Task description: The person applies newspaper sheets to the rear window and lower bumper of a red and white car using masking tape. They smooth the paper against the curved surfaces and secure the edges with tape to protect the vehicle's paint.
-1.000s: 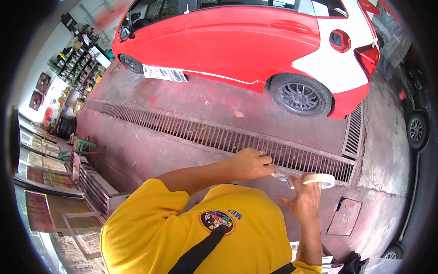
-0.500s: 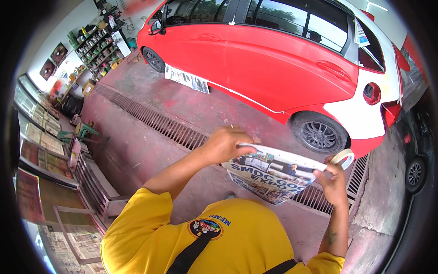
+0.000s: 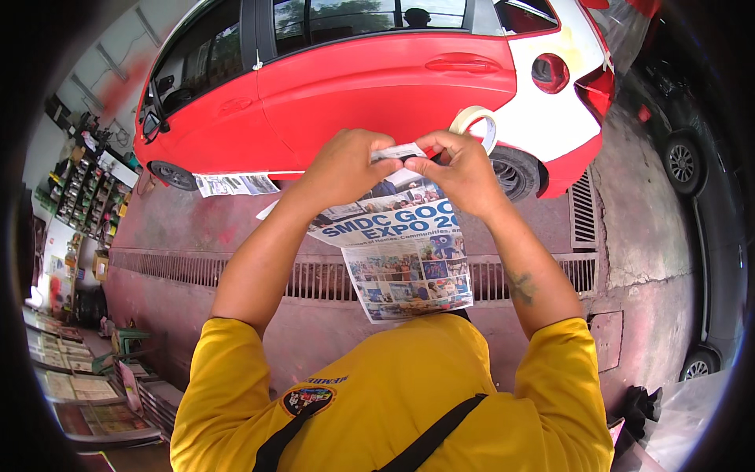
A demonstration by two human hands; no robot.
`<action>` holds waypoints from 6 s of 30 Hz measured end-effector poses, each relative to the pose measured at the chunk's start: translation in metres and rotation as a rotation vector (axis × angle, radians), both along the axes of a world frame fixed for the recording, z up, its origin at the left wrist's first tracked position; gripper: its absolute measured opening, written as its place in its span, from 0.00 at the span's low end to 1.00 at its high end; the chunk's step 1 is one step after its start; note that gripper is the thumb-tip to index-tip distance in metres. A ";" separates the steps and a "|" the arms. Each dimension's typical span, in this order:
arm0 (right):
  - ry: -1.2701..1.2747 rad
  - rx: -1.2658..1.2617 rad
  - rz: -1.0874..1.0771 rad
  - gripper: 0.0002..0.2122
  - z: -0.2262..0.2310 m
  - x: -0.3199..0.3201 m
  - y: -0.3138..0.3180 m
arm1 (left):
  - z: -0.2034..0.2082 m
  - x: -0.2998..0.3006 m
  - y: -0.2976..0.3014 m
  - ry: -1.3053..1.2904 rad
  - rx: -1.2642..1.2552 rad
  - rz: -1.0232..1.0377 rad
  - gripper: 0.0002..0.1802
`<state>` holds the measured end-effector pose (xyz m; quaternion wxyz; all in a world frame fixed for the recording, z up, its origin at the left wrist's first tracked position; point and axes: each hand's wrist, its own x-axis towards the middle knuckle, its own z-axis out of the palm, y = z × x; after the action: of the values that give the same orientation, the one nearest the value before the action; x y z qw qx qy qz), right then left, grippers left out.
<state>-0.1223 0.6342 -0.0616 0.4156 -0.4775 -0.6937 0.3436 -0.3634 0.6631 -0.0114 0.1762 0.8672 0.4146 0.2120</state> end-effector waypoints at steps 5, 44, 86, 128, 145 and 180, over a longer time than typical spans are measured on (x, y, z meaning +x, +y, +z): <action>0.013 -0.371 0.061 0.16 -0.068 0.053 0.042 | 0.027 0.001 0.107 -0.106 -0.027 0.242 0.15; -0.261 0.188 -0.336 0.06 0.063 0.142 0.348 | 0.010 -0.221 0.464 -0.765 -0.256 0.336 0.06; -0.979 1.084 -0.494 0.20 0.005 0.142 0.394 | -0.046 -0.232 0.502 -0.554 0.352 0.178 0.16; -1.132 0.672 -0.866 0.48 -0.054 0.097 0.353 | -0.086 -0.015 0.478 0.080 1.009 0.071 0.59; -0.624 0.790 -0.818 0.34 -0.025 -0.106 0.418 | -0.072 -0.019 0.477 0.191 1.050 0.103 0.53; -0.322 1.231 -0.433 0.07 -0.092 -0.048 0.291 | -0.062 -0.011 0.326 -1.443 -0.569 0.221 0.36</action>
<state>-0.1704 0.9254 -0.1534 0.5629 -0.3269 -0.7051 -0.2812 -0.3746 0.9888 -0.0733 0.5954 0.3901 0.3199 0.6253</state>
